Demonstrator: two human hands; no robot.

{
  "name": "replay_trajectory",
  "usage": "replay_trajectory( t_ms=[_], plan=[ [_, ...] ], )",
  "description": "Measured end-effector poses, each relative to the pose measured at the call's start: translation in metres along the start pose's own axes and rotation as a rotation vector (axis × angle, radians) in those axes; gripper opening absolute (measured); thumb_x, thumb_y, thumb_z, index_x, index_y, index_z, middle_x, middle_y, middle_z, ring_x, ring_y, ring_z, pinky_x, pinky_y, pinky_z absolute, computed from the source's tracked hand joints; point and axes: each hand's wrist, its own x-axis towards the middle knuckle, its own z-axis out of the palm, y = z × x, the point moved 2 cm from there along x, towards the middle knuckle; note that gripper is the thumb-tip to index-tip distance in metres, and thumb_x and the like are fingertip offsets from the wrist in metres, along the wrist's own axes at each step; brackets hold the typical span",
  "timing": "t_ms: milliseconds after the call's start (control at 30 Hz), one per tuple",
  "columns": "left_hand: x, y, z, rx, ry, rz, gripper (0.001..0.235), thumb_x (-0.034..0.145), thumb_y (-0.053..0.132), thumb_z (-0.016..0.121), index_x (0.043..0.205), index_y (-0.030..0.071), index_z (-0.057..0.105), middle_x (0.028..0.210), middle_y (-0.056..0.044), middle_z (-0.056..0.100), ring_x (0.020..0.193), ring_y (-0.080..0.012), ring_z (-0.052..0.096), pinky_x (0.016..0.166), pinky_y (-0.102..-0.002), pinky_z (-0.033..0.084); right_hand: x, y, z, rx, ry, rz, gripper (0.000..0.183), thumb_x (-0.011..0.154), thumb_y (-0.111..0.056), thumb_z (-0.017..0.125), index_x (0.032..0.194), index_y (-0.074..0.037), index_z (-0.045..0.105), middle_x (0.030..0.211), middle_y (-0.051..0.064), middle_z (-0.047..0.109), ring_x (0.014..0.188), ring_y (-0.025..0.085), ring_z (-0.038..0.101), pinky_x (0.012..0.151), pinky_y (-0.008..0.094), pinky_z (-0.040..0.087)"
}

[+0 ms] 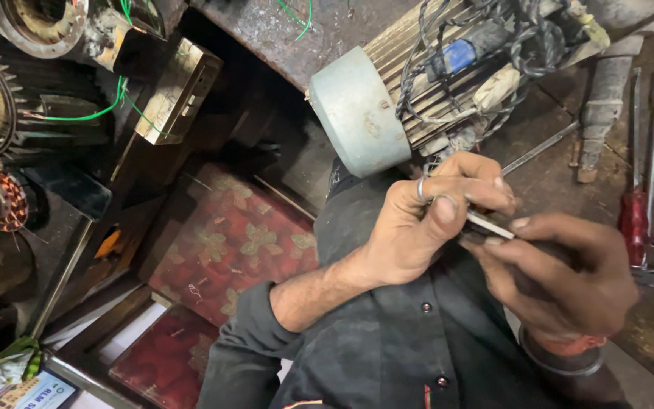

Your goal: The person cleans a small motor component with a cloth, then uses a screwdriver to adjust internal parts. The person aligns and attaches the component to the motor housing, then secures it with a bolt and nut using a wrench.

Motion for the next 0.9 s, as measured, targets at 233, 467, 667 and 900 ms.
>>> replay_trajectory(
  t_ms=[233, 467, 667, 900],
  plan=[
    [-0.002, -0.018, 0.004, -0.657, 0.011, -0.069, 0.043, 0.125, 0.035, 0.046, 0.119, -0.001, 0.07, 0.115, -0.013, 0.054, 0.11, -0.0211, 0.058, 0.113, -0.044, 0.049, -0.022, -0.002, 0.004, 0.08, 0.011, 0.066, 0.028, 0.069, 0.009, 0.09, 0.09, 0.006, 0.071, 0.099, 0.016, 0.064, 0.087, 0.025, 0.073, 0.074, 0.027, 0.062],
    [0.006, -0.016, -0.007, -0.682, 0.149, 0.024, 0.046, 0.128, 0.038, 0.044, 0.113, 0.0, 0.065, 0.118, -0.013, 0.057, 0.113, -0.0232, 0.059, 0.113, -0.049, 0.045, -0.05, 0.07, -0.017, -0.488, 0.128, 0.197, 0.008, 0.092, 0.003, 0.076, 0.095, 0.005, 0.069, 0.103, 0.017, 0.07, 0.086, 0.026, 0.069, 0.07, 0.035, 0.054],
    [0.012, -0.019, -0.006, -0.707, 0.117, -0.081, 0.055, 0.128, 0.048, 0.038, 0.126, -0.002, 0.062, 0.124, -0.013, 0.06, 0.121, -0.0251, 0.059, 0.116, -0.049, 0.046, -0.058, 0.078, -0.057, -0.65, -0.078, 0.532, 0.059, 0.089, -0.013, 0.085, 0.13, 0.015, 0.053, 0.101, 0.026, 0.066, 0.084, 0.033, 0.066, 0.076, 0.041, 0.055],
    [0.019, -0.006, 0.006, -0.827, 0.054, -0.2, 0.042, 0.12, 0.038, 0.044, 0.128, 0.0, 0.059, 0.114, -0.011, 0.058, 0.097, -0.0185, 0.054, 0.087, -0.032, 0.047, -0.046, 0.048, -0.035, 0.35, 0.472, 0.478, 0.048, 0.1, -0.009, 0.076, 0.136, 0.006, 0.047, 0.107, 0.019, 0.068, 0.093, 0.03, 0.071, 0.088, 0.038, 0.059]
  ],
)
